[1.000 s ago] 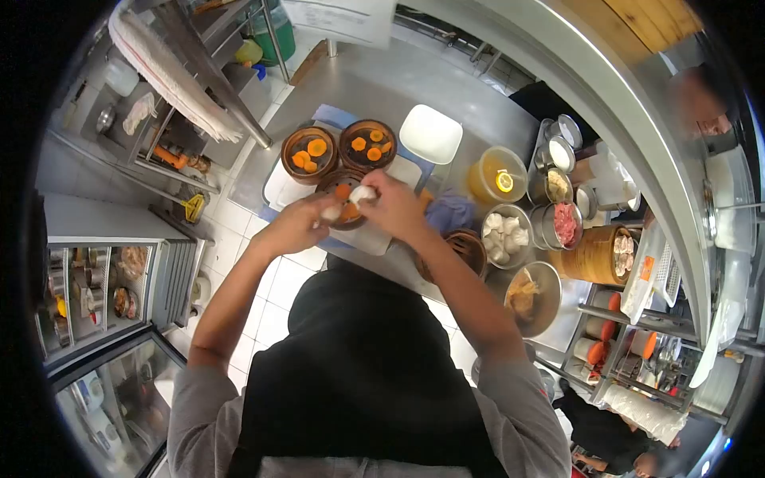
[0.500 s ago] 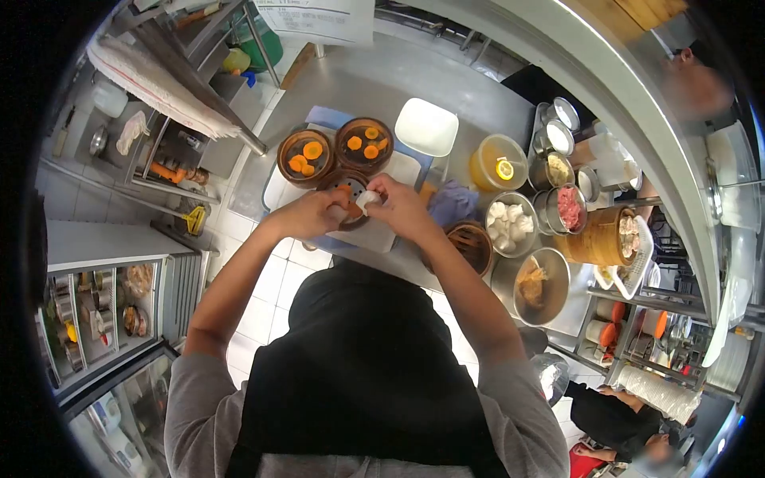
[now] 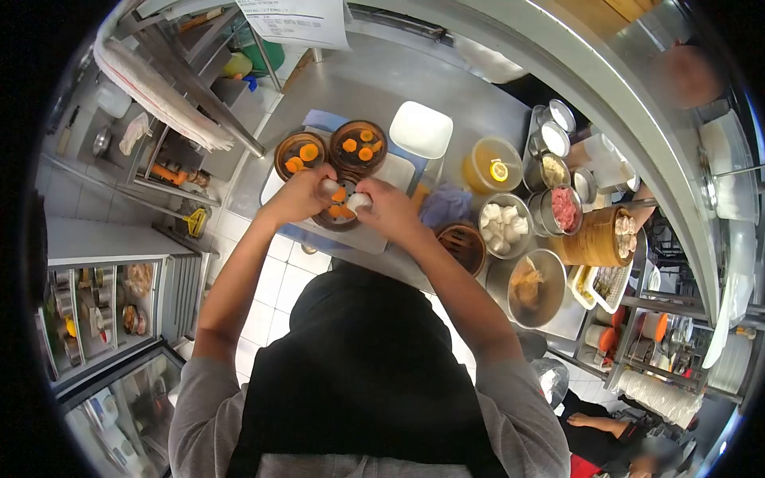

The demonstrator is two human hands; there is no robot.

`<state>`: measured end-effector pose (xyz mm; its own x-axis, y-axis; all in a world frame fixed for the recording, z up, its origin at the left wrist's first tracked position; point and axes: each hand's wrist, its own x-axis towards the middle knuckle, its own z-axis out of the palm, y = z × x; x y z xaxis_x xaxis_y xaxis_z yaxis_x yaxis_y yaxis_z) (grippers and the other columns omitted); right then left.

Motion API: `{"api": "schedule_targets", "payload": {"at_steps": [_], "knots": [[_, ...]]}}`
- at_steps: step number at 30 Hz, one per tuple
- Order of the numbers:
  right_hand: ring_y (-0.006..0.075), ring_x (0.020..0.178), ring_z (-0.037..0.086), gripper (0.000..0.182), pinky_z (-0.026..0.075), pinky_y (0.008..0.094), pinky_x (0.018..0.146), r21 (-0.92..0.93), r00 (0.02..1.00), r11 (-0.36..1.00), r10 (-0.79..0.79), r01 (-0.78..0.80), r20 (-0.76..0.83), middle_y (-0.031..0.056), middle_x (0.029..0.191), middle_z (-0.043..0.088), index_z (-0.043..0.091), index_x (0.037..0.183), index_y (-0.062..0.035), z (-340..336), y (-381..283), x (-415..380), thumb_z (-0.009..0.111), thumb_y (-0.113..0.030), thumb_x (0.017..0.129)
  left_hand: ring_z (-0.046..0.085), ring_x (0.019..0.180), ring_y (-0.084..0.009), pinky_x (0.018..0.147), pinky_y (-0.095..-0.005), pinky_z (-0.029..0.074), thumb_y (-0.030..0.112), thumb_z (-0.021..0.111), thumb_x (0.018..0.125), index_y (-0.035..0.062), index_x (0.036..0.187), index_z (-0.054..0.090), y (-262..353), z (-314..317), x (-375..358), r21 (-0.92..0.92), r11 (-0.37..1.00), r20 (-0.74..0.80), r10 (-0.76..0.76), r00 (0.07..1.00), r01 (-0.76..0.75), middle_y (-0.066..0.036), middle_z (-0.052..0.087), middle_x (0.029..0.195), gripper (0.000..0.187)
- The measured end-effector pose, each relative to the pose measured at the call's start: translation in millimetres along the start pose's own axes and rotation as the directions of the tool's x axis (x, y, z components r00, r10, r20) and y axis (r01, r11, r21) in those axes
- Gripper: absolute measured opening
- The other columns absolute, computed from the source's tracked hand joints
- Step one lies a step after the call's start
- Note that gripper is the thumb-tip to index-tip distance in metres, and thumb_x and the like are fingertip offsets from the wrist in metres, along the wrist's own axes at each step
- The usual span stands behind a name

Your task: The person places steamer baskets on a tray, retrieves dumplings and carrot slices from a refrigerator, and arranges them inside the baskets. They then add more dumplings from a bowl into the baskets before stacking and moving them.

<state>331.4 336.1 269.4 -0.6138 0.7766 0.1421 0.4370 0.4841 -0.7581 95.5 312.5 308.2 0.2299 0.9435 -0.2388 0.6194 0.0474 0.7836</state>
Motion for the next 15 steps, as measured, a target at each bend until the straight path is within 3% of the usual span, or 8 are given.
{"api": "schedule_targets", "payload": {"at_steps": [1,2,3,5,9,11,15], "knots": [[0.0362,0.092,0.066,0.035,0.054,0.0445,0.078,-0.117,0.994,0.988,-0.102,0.099,-0.026,0.0158,0.099,0.066,0.057,0.108,-0.007,2,0,2,0.072,-0.017,0.078,0.064,0.085,-0.032,0.078,-0.0391,0.051,0.002,0.066,0.077,0.0022,0.107,0.059,-3,5,2,0.121,0.989,-0.046,0.092,0.995,-0.086,-0.018,0.065,0.094,0.031],[0.0362,0.092,0.066,0.035,0.054,0.0445,0.078,-0.117,0.994,0.988,-0.106,0.102,-0.026,0.0158,0.099,0.066,0.057,0.108,-0.007,5,0,3,0.072,-0.017,0.078,0.064,0.087,-0.0368,0.08,-0.0428,0.051,0.003,0.068,0.077,0.0016,0.108,0.06,-6,9,4,0.245,0.956,-0.079,0.187,0.979,-0.163,-0.02,0.066,0.096,0.032],[0.0363,0.092,0.065,0.035,0.054,0.0454,0.078,-0.144,0.995,0.985,-0.096,0.094,-0.008,0.0154,0.098,0.065,0.056,0.107,-0.0081,8,0,3,0.072,-0.017,0.077,0.064,0.087,-0.0368,0.08,-0.0428,0.051,0.003,0.068,0.077,0.0016,0.108,0.06,-9,13,4,0.247,0.955,-0.079,0.188,0.979,-0.163,-0.02,0.066,0.096,0.032],[0.0364,0.093,0.064,0.034,0.053,0.0464,0.078,-0.169,0.996,0.982,-0.084,0.083,0.001,0.0151,0.097,0.063,0.056,0.107,-0.0091,14,-3,1,0.072,-0.017,0.077,0.064,0.09,-0.0413,0.083,-0.0484,0.051,0.005,0.071,0.077,0.0,0.11,0.061,-14,22,2,0.434,0.861,-0.209,0.382,0.9,-0.265,-0.022,0.066,0.09,0.035],[0.035,0.091,0.063,0.035,0.052,0.0456,0.078,-0.212,0.989,0.969,-0.138,0.126,-0.045,0.015,0.094,0.063,0.055,0.103,-0.0087,24,-7,1,0.074,-0.016,0.075,0.064,0.092,-0.0439,0.084,-0.0488,0.052,0.005,0.071,0.076,-0.0039,0.104,0.063,-24,27,6,0.44,0.849,-0.173,0.398,0.901,-0.291,-0.024,0.064,0.098,0.03],[0.0347,0.089,0.062,0.035,0.052,0.0458,0.078,-0.209,0.987,0.967,-0.156,0.143,-0.048,0.015,0.094,0.063,0.055,0.101,-0.0081,32,-5,1,0.075,-0.016,0.073,0.064,0.091,-0.0429,0.081,-0.0491,0.05,0.007,0.068,0.081,-0.0015,0.102,0.067,-26,27,10,0.374,0.887,-0.16,0.349,0.923,-0.271,-0.024,0.066,0.087,0.023],[0.0344,0.085,0.062,0.034,0.051,0.0451,0.075,-0.246,0.962,0.946,-0.244,0.209,-0.121,0.0128,0.089,0.06,0.054,0.096,-0.0093,53,0,3,0.079,-0.018,0.074,0.064,0.088,-0.0437,0.076,-0.0492,0.05,0.009,0.066,0.084,-0.0029,0.097,0.068,-23,18,12,0.294,0.925,-0.117,0.283,0.952,-0.239,-0.025,0.066,0.087,0.017]]}}
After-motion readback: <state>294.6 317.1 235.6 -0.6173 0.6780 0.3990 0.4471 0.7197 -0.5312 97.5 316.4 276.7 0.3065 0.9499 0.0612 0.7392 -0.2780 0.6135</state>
